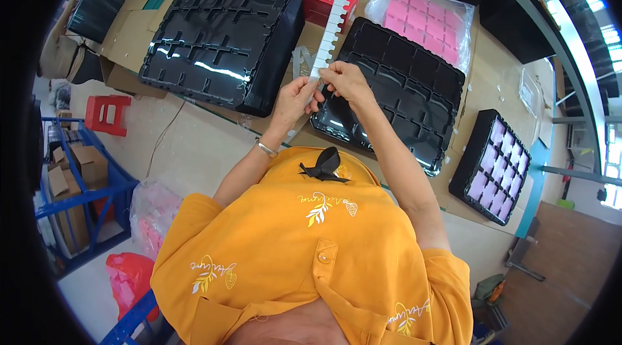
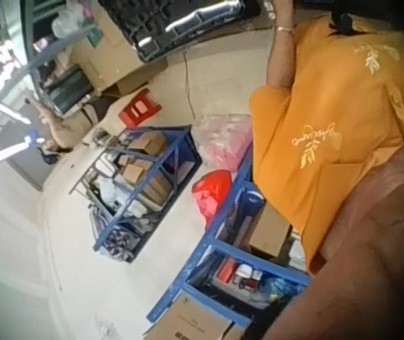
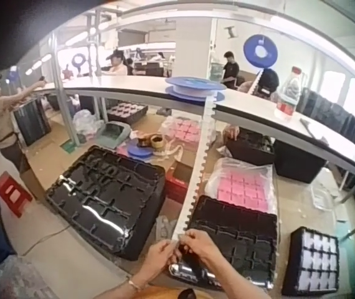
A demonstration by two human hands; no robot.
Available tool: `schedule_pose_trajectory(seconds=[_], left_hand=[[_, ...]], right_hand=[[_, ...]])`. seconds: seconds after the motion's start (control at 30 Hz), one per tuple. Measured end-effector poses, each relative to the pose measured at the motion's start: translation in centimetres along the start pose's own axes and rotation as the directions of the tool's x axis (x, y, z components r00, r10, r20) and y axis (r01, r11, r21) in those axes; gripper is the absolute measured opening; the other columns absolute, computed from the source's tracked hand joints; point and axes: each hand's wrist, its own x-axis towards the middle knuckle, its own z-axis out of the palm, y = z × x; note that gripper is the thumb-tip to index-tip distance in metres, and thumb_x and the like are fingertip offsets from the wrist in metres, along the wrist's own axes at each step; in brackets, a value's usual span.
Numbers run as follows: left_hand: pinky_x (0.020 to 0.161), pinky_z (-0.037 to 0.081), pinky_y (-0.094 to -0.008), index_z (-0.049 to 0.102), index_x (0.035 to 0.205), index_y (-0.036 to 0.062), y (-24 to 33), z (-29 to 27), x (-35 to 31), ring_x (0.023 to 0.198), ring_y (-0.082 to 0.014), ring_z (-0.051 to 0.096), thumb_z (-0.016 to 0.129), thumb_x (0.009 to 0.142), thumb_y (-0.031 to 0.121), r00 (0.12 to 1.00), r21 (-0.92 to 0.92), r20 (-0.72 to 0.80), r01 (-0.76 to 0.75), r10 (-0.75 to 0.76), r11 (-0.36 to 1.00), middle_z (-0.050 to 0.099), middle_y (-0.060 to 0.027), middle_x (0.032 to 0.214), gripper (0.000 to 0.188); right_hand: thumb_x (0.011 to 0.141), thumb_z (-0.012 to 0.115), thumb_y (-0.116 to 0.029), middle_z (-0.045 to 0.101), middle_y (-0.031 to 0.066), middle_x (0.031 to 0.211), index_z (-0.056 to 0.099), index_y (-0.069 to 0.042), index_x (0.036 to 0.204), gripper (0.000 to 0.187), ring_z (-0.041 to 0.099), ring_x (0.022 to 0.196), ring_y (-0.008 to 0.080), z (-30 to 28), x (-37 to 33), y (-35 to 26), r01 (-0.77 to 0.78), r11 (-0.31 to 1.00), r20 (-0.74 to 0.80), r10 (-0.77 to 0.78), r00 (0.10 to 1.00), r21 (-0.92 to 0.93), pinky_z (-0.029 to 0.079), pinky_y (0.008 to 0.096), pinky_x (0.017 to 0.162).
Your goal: The person applies small white stickers to black plastic trays by hand, then inserts foam grids into the trays.
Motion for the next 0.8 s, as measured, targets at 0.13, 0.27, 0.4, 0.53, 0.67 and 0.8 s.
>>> schedule_pose_trajectory(seconds=[0.13,0.27,0.4,0.53,0.67,0.8], left_hand=[[0.051,0.047,-0.0232,0.061,0.099,0.0009,-0.3,-0.2,0.6,0.058,-0.0085,0.061,0.056,0.098,0.016,0.977,0.259,-0.05,-0.189,0.209,0.947,0.067,-0.0045,0.076,0.016],[0.059,0.052,-0.0332,0.059,0.098,-0.0018,-1.2,-0.8,1.8,0.066,-0.0225,0.067,0.058,0.094,0.008,0.829,0.634,0.032,-0.449,0.559,0.629,0.067,-0.0132,0.081,0.011],[0.062,0.052,-0.0383,0.06,0.097,-0.0007,-0.8,-0.3,2.3,0.072,-0.0322,0.066,0.058,0.093,0.006,0.717,0.709,0.1,-0.537,0.69,0.456,0.065,-0.0173,0.083,0.008],[0.064,0.052,-0.0404,0.06,0.1,0.0002,-1.4,-0.7,3.0,0.074,-0.0354,0.065,0.058,0.093,0.005,0.727,0.732,0.074,-0.505,0.683,0.458,0.064,-0.018,0.082,0.01],[0.061,0.053,-0.0333,0.061,0.108,0.0009,-1.7,-1.2,3.5,0.067,-0.0233,0.066,0.056,0.095,0.007,0.875,0.617,-0.096,-0.321,0.474,0.718,0.067,-0.0134,0.083,0.016],[0.062,0.054,-0.0241,0.059,0.115,0.0008,-0.7,-1.5,3.5,0.066,-0.0093,0.064,0.052,0.096,0.007,0.978,0.318,-0.177,-0.05,0.111,0.947,0.069,-0.0051,0.084,0.022]], right_hand=[[0.091,0.066,-0.03,0.058,-0.0021,0.069,0.063,-0.006,0.082,0.026,0.052,0.058,0.0067,0.4,0.2,0.3,-0.006,0.997,-0.031,0.004,1.0,-0.081,0.04,0.0224,0.05],[0.089,0.065,-0.03,0.057,0.0023,0.062,0.063,-0.003,0.075,0.031,0.053,0.056,0.0116,0.5,0.1,0.4,-0.015,0.988,-0.091,0.001,0.996,-0.151,0.041,0.0282,0.051],[0.09,0.064,-0.03,0.056,0.0017,0.063,0.062,-0.003,0.075,0.032,0.052,0.056,0.0108,-0.2,0.3,0.6,-0.041,0.985,-0.125,0.02,0.992,-0.166,0.041,0.0276,0.049],[0.092,0.063,-0.029,0.056,0.0007,0.066,0.063,-0.003,0.079,0.03,0.05,0.056,0.0096,-1.3,-0.4,0.0,-0.138,0.989,-0.034,0.136,0.99,-0.056,0.04,0.025,0.049],[0.092,0.064,-0.03,0.054,0.0003,0.068,0.062,-0.002,0.083,0.029,0.047,0.056,0.0086,-4.5,0.5,-0.4,-0.169,0.985,-0.081,0.17,0.982,0.017,0.038,0.0245,0.047],[0.091,0.063,-0.03,0.052,-0.0007,0.064,0.062,-0.005,0.079,0.028,0.046,0.053,0.0075,-11.6,5.8,-0.2,-0.121,0.978,-0.254,0.074,0.964,-0.172,0.036,0.0244,0.044]])
